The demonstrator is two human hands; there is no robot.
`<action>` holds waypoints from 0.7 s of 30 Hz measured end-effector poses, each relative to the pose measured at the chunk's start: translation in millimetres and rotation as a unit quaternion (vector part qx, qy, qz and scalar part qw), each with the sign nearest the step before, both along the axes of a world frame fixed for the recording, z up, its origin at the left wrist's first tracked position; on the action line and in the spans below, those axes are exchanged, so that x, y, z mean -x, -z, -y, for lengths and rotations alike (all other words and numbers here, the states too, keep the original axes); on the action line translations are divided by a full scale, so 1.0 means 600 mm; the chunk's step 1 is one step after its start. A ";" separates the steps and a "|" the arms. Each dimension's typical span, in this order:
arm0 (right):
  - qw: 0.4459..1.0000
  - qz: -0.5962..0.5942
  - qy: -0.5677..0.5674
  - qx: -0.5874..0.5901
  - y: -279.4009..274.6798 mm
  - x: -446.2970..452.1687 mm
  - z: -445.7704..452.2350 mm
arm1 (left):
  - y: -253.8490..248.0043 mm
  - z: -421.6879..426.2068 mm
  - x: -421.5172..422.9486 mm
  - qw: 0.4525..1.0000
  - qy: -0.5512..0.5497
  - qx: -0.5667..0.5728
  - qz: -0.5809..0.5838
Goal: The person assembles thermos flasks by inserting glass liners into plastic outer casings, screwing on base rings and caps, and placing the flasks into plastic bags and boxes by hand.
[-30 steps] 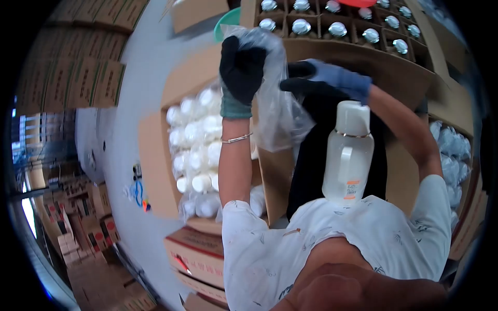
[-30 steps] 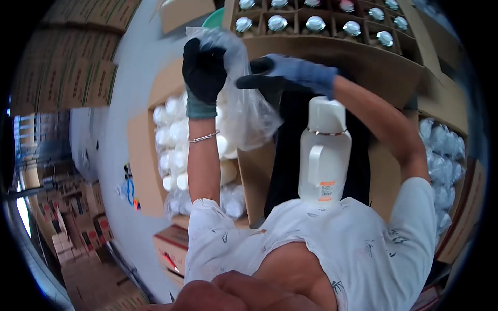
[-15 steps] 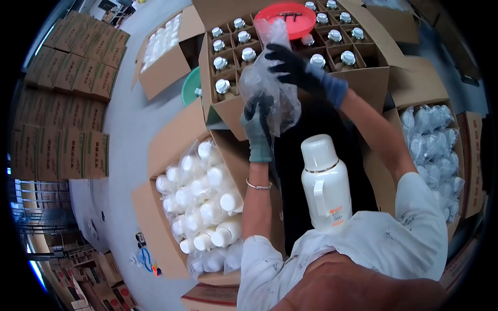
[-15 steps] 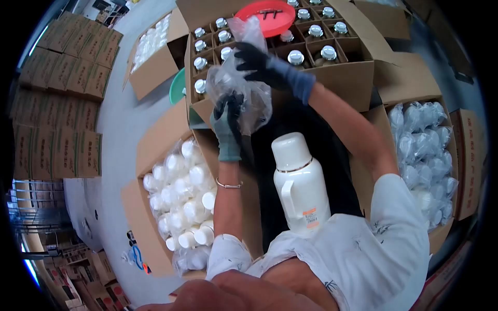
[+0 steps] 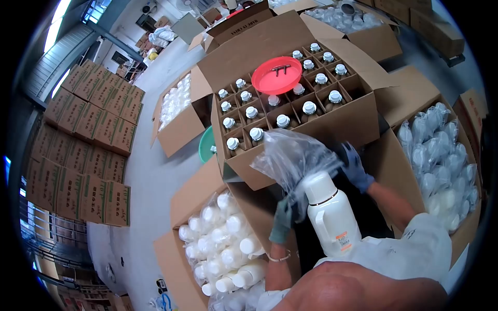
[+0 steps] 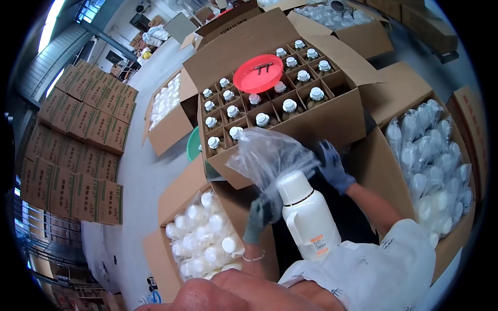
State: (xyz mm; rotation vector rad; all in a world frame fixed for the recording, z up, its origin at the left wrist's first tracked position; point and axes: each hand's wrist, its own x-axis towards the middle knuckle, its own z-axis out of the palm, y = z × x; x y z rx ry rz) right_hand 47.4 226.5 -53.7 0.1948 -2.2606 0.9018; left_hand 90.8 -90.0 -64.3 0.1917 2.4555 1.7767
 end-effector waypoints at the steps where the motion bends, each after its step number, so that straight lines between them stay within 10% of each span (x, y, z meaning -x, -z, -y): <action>1: 0.999 0.005 -0.027 -0.029 0.011 -0.036 -0.011 | -0.057 -0.023 -0.029 0.999 0.022 0.045 -0.014; 5: 0.981 0.046 -0.182 -0.055 -0.065 -0.158 -0.014 | -0.212 -0.087 -0.116 0.977 0.102 0.133 -0.129; 11: 0.948 0.044 -0.277 -0.148 -0.053 -0.240 -0.054 | -0.137 -0.056 -0.204 0.871 0.209 0.202 -0.396; 15: 0.855 0.137 -0.445 -0.228 -0.030 -0.314 -0.091 | -0.152 -0.043 -0.267 0.832 0.409 0.265 -0.264; 21: 0.879 0.148 -0.401 -0.211 -0.024 -0.363 -0.098 | -0.140 0.023 -0.290 0.960 0.249 0.025 0.125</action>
